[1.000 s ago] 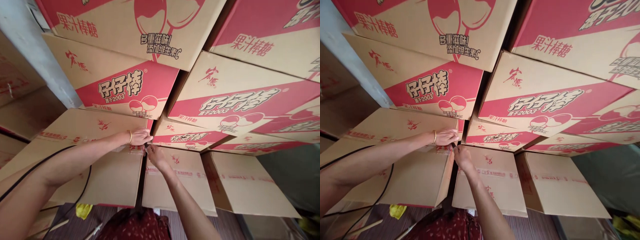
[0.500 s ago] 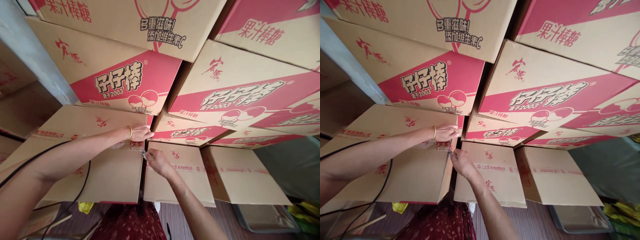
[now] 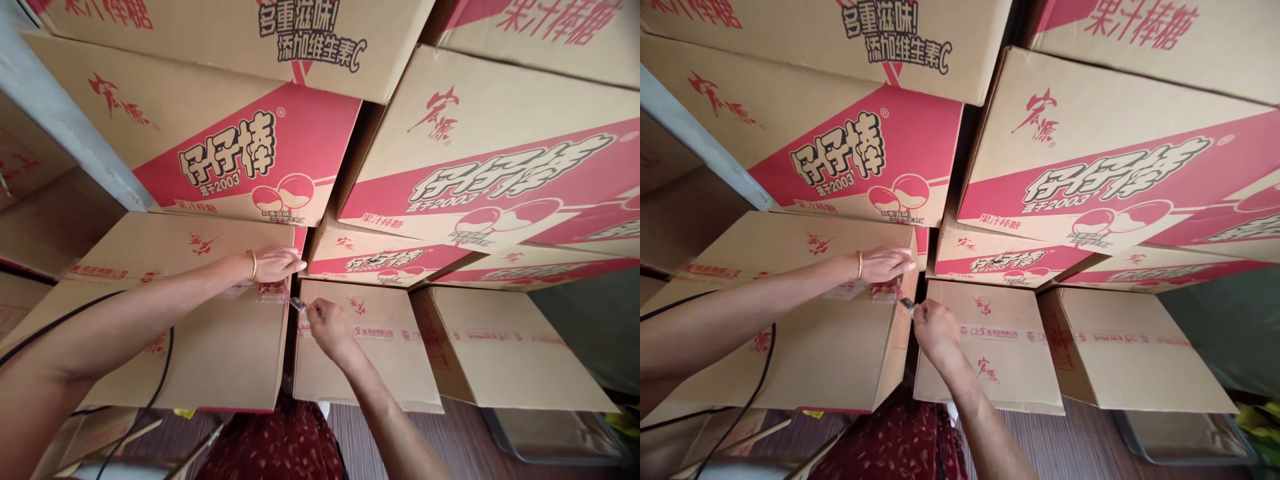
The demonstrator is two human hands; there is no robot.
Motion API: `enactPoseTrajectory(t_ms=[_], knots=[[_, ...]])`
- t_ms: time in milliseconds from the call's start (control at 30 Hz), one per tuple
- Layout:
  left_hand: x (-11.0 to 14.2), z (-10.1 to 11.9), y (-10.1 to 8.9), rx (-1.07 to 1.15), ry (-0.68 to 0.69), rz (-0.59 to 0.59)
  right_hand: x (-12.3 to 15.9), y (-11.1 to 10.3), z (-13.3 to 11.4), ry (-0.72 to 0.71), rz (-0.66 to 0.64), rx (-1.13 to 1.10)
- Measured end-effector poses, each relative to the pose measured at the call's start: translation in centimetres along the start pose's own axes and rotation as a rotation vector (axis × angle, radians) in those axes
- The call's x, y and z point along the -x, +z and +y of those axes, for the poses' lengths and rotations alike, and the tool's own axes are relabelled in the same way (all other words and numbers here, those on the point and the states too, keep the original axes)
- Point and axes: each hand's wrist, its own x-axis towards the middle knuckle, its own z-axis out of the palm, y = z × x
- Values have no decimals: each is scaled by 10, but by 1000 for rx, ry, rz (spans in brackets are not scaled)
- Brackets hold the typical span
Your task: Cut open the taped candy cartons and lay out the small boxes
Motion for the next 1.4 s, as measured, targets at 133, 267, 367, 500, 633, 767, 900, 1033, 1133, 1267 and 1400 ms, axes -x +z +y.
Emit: enactPoseTrajectory(t_ms=[133, 267, 367, 500, 633, 767, 900, 1033, 1133, 1267, 1400], knots=[[-1, 0, -2, -29, 23, -14, -16, -5, 0, 0, 76, 45], [-1, 1, -4, -64, 58, -30, -46, 10, -15, -61, 21, 141], [0, 1, -3, -87, 41, -44, -56, 18, -23, -98, -46, 153], [-1, -1, 1, -124, 64, -28, -42, 16, -17, -171, -91, 137], [-3, -5, 3, -136, 86, -7, -16, 17, -7, -318, -388, 32], [-2, -7, 3, -91, 92, 23, -4, 19, -4, -292, -273, 16], [0, -6, 3, -26, 70, 61, -3, 13, 15, -197, -364, -149], [11, -2, 3, 64, 41, 110, 4, 9, 31, -34, -97, -353], [40, 5, -5, 154, -4, 223, 9, 11, 15, -40, -19, -542], [107, 16, -13, 494, -231, 331, 4, 29, -44, -66, -191, -749], [183, 23, -10, 1054, -308, 487, -6, 67, -127, -120, -436, -883]])
